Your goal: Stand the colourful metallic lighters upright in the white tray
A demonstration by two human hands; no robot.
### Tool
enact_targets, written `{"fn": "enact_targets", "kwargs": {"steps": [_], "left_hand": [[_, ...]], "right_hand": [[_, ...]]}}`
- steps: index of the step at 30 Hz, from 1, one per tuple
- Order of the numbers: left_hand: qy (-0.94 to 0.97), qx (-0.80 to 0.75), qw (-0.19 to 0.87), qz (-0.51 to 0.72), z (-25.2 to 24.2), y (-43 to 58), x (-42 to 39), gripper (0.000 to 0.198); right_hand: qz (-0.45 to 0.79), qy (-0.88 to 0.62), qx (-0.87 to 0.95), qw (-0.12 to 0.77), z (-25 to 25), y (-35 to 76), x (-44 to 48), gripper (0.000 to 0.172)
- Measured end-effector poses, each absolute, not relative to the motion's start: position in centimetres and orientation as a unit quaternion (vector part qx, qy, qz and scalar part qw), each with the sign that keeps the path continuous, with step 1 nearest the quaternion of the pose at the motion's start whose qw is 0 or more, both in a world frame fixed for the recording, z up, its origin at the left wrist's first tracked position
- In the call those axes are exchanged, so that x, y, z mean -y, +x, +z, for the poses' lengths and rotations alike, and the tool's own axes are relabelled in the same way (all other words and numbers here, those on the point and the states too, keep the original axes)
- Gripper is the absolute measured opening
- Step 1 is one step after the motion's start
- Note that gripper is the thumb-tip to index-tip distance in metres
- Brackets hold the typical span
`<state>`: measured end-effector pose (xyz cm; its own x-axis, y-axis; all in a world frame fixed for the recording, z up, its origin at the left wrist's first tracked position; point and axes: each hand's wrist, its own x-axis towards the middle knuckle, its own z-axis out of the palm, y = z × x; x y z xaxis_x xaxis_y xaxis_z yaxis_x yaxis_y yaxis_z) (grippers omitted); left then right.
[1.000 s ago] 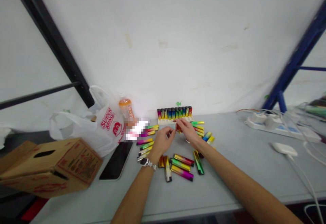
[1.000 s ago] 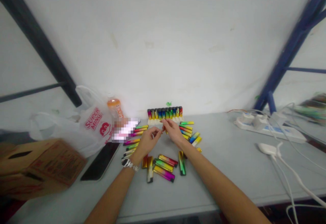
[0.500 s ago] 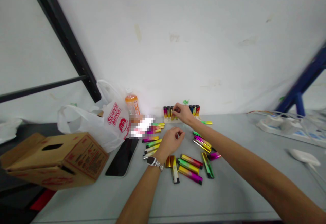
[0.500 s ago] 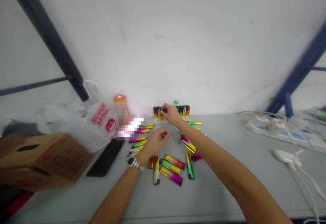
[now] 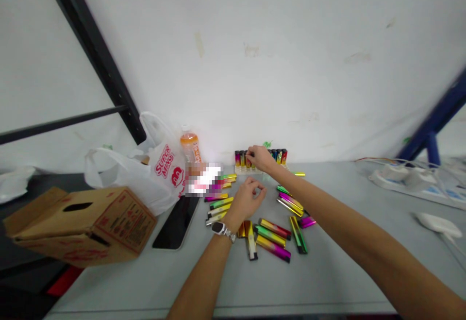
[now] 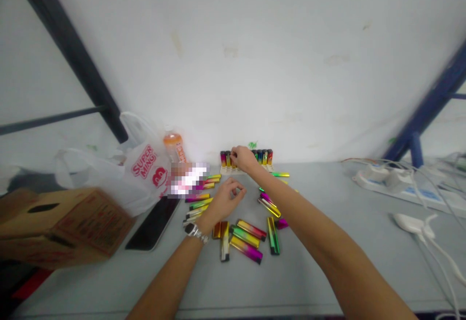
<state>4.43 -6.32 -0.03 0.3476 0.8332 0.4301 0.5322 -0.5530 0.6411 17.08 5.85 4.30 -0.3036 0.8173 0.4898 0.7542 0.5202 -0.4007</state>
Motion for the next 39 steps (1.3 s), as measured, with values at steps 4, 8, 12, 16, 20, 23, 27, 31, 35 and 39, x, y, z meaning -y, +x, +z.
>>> {"fn": "enact_targets", "kwargs": {"steps": [4, 8, 12, 16, 20, 23, 27, 31, 35, 39], "left_hand": [[0.791, -0.436, 0.195, 0.382, -0.1, 4.5, 6.3, 0.02], [0.798, -0.426, 0.194, 0.381, -0.2, 4.5, 6.2, 0.019], [0.81, -0.421, 0.183, 0.365, -0.2, 4.6, 6.3, 0.019], [0.828, -0.43, 0.131, 0.335, 0.4, 5.5, 7.3, 0.022], [0.846, -0.454, 0.065, 0.272, 0.5, 6.8, 9.9, 0.035], [0.853, -0.453, 0.04, 0.256, -0.4, 7.6, 12.9, 0.047], [0.878, -0.423, 0.046, 0.218, -2.0, 8.3, 16.2, 0.077], [0.872, -0.444, 0.032, 0.205, -2.3, 8.8, 16.3, 0.085], [0.851, -0.483, 0.004, 0.207, -1.4, 8.7, 13.7, 0.067], [0.854, -0.475, -0.021, 0.213, -0.7, 8.4, 11.1, 0.066]], "right_hand": [[-0.049, -0.502, 0.813, 0.29, 4.8, 17.1, -4.3, 0.025], [-0.05, -0.527, 0.811, 0.251, 4.6, 17.7, -2.0, 0.044], [-0.025, -0.548, 0.805, 0.226, 3.7, 19.7, 1.9, 0.037], [-0.062, -0.571, 0.786, 0.227, 2.0, 22.5, 6.6, 0.038], [-0.057, -0.631, 0.742, 0.218, -0.1, 25.0, 9.1, 0.052], [-0.025, -0.665, 0.717, 0.205, -1.2, 26.0, 9.1, 0.058], [0.003, -0.677, 0.71, 0.195, -1.8, 25.8, 8.4, 0.058], [0.017, -0.683, 0.699, 0.211, -1.6, 24.5, 7.6, 0.051], [0.061, -0.687, 0.678, 0.257, -1.1, 23.3, 6.7, 0.044], [0.117, -0.667, 0.675, 0.291, -0.8, 23.3, 5.9, 0.038]]}}
